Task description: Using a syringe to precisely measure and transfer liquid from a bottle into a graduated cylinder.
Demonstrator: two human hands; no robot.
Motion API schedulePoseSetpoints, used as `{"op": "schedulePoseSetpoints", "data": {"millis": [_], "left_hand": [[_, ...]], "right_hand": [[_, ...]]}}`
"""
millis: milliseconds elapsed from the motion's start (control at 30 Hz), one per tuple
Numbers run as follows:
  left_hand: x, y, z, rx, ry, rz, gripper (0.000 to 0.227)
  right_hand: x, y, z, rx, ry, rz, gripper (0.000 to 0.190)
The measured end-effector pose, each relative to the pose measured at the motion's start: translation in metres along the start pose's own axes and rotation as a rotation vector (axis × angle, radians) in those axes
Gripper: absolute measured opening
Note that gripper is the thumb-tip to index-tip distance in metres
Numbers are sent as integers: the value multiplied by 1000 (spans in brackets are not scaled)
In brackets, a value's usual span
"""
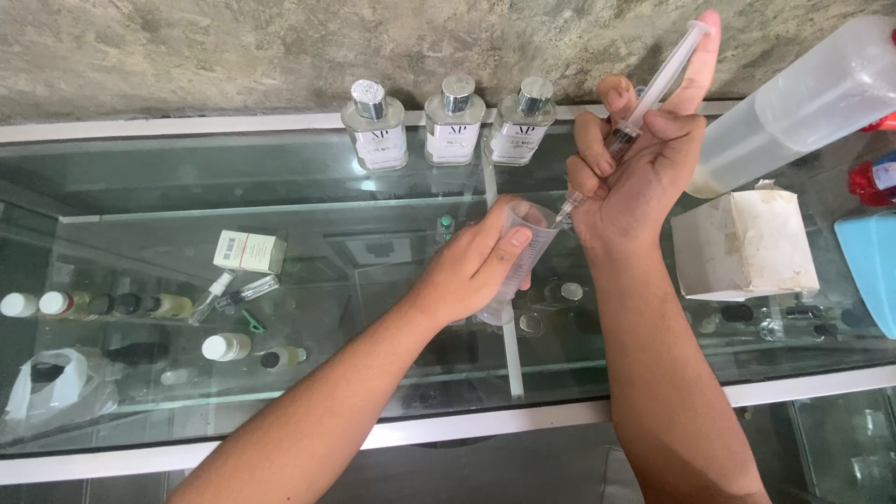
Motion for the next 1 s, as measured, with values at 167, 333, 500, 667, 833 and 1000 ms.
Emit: {"op": "schedulePoseSetpoints", "data": {"millis": [167,333,500,667,833,1000], "left_hand": [[0,0,0,1,12,-8,42],[0,0,0,-4,4,3,40],[3,1,0,0,3,-8,40],[4,0,2,3,39,-9,40],[4,1,2,15,75,7,40],[2,10,11,51,52,171,41]], "right_hand": [[1,1,0,7,-6,-4,76],[0,2,0,-5,2,1,77],[1,3,-1,-32,3,-2,76],[1,-1,1,-14,-6,-8,80],[11,-7,2,-29,18,32,79],[41,-22,13,-268,35,-1,65]]}}
Point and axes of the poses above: each hand's wrist, its own z-axis away from the middle knuckle, its own y-axis out of the back of the hand, x = y × z, the point moved 5 cm from there along -z, towards the middle knuckle, and after that the axes turned 4 degrees about z, right-handed, at the moved point
